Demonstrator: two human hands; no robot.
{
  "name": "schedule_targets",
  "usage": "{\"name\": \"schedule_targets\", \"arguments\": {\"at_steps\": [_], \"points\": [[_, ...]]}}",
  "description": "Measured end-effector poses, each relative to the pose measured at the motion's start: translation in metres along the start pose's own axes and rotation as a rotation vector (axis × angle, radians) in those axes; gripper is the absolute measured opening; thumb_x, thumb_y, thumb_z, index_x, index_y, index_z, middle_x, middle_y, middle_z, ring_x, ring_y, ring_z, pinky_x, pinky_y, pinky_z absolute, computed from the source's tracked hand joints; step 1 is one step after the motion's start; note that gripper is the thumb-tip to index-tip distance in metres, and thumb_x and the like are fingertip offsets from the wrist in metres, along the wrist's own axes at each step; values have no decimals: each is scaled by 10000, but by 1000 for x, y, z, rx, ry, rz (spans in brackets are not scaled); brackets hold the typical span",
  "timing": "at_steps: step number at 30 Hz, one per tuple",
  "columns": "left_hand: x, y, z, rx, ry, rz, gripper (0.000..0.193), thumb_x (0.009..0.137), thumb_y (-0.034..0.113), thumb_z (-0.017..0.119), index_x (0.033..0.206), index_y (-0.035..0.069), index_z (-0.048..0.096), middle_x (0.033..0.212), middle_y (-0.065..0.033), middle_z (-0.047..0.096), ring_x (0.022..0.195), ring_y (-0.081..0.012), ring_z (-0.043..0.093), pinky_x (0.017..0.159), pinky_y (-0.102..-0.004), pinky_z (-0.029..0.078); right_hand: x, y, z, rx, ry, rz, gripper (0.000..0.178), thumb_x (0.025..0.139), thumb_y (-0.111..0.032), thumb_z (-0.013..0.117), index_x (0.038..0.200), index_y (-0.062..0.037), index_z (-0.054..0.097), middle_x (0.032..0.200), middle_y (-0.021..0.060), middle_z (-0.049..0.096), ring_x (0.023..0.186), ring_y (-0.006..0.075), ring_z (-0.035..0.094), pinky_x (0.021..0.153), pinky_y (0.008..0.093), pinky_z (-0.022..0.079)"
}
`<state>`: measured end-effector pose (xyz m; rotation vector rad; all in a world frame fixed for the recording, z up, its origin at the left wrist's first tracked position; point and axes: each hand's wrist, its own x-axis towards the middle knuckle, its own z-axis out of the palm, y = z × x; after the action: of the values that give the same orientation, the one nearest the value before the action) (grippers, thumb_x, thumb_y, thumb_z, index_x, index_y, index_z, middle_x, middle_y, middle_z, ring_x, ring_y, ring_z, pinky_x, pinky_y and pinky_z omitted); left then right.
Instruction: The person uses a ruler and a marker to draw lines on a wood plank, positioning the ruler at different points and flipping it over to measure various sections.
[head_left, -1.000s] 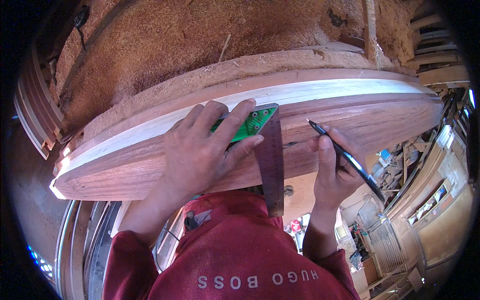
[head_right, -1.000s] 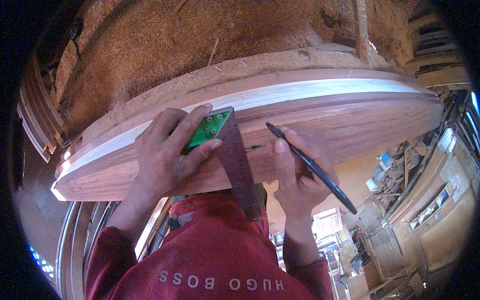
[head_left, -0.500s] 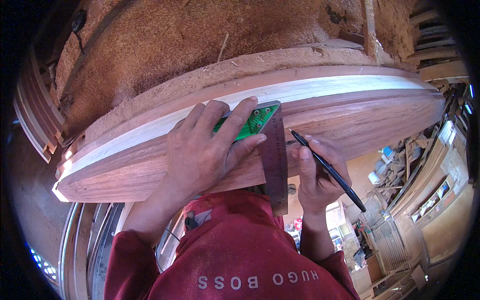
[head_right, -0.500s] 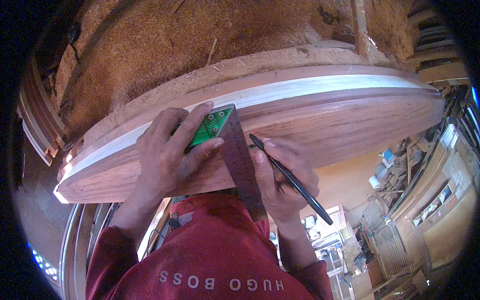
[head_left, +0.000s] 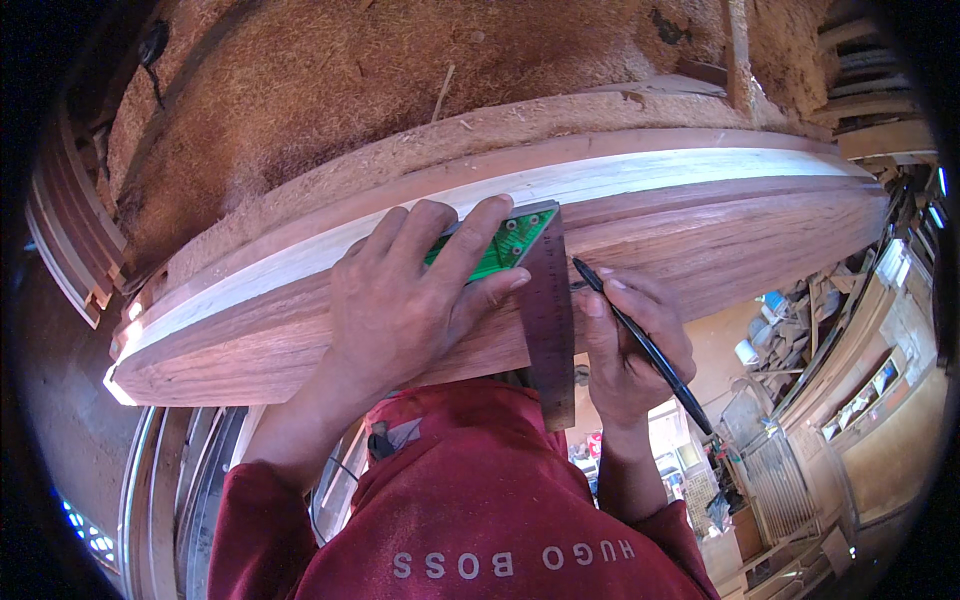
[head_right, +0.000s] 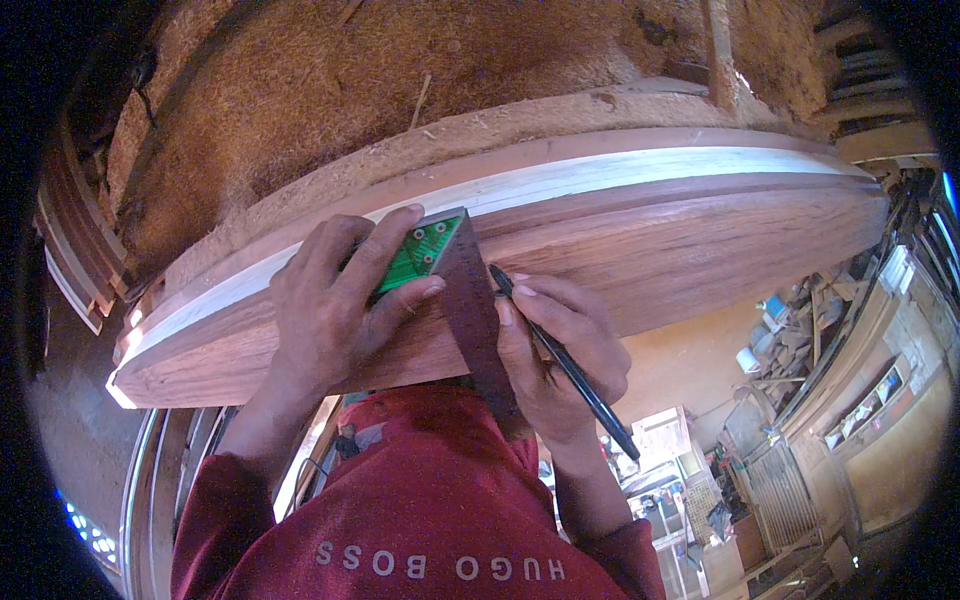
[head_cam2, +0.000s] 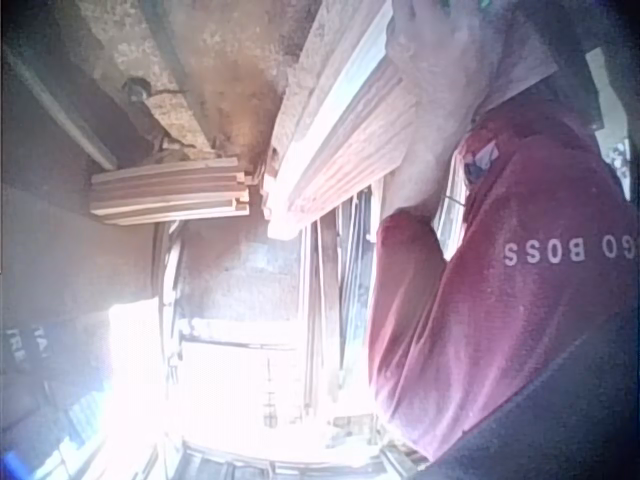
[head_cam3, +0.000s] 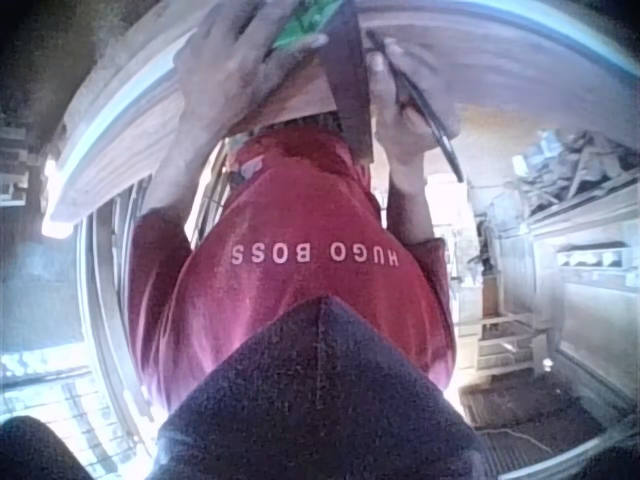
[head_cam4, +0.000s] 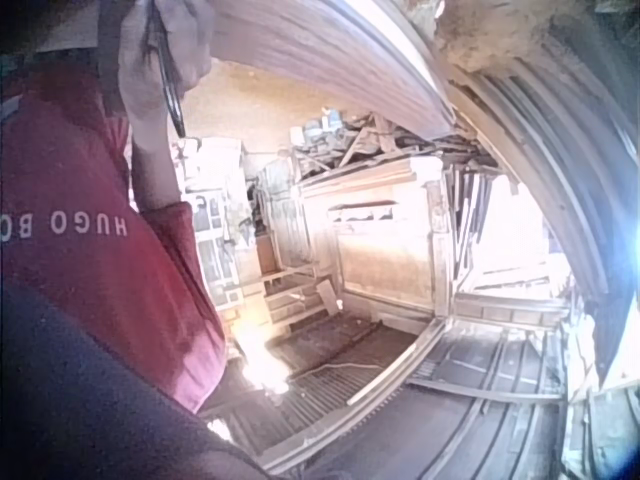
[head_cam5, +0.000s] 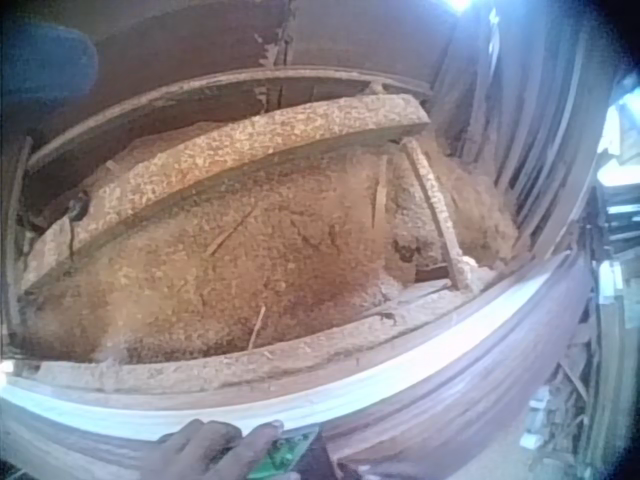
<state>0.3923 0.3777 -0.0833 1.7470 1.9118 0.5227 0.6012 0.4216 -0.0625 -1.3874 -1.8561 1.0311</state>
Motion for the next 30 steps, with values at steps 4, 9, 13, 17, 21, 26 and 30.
{"name": "schedule_targets", "arguments": {"at_steps": [4, 9, 13, 17, 21, 26, 30], "points": [[0, 0, 0, -5, -2, -7, 608, 773, 445, 805, 1287, 150, 673, 947, -70, 627, 847, -251, 649, 674, -383, 549, 1, 0, 0, -7, -20, -6, 213, 816, 60, 795, 1005, 3, 714, 1008, 194, 738, 906, 252, 746, 755, 307, 608], [0, 1, 1, -8, -1, -8, 609, 764, 434, 816, 1279, 143, 671, 951, -72, 630, 855, -254, 653, 676, -389, 552, 1, 1, -2, -13, -26, -25, 220, 805, 68, 797, 1001, 3, 719, 1013, 199, 739, 912, 267, 746, 773, 321, 610], [2, 2, -1, -16, 9, 0, 615, 758, 430, 823, 1279, 138, 674, 955, -72, 632, 857, -253, 655, 673, -387, 553, 3, -2, -5, -25, -50, -13, 234, 796, 70, 802, 1003, 1, 721, 1009, 193, 740, 916, 267, 745, 779, 323, 608], [1, 2, -1, -29, 5, -4, 609, 765, 431, 820, 1278, 135, 678, 953, -71, 633, 852, -251, 655, 670, -382, 553, -1, -5, -12, -113, -106, -77, 241, 776, 68, 810, 991, 1, 725, 1008, 175, 740, 896, 254, 746, 755, 314, 604], [1, 2, -1, -20, 5, -5, 599, 781, 443, 808, 1277, 134, 677, 949, -70, 635, 849, -250, 657, 669, -383, 551, -15, -14, -36, -107, -204, 0, 245, 759, 64, 805, 983, 3, 728, 1009, 163, 739, 865, 249, 746, 720, 309, 601], [-1, 2, -1, 6, -3, -15, 583, 803, 465, 786, 1275, 140, 678, 946, -73, 635, 851, -252, 656, 668, -383, 547, 11, -25, -38, -138, -343, 93, 217, 739, 42, 781, 943, -12, 727, 918, 124, 724, 819, 228, 733, 687, 314, 588], [1, 1, -1, -18, 8, 1, 570, 806, 444, 793, 1276, 143, 678, 946, -77, 635, 849, -257, 655, 675, -387, 546, 69, -19, -16, -159, -380, -56, 165, 800, 36, 774, 950, -8, 725, 904, 121, 724, 828, 204, 714, 745, 307, 570]]}}
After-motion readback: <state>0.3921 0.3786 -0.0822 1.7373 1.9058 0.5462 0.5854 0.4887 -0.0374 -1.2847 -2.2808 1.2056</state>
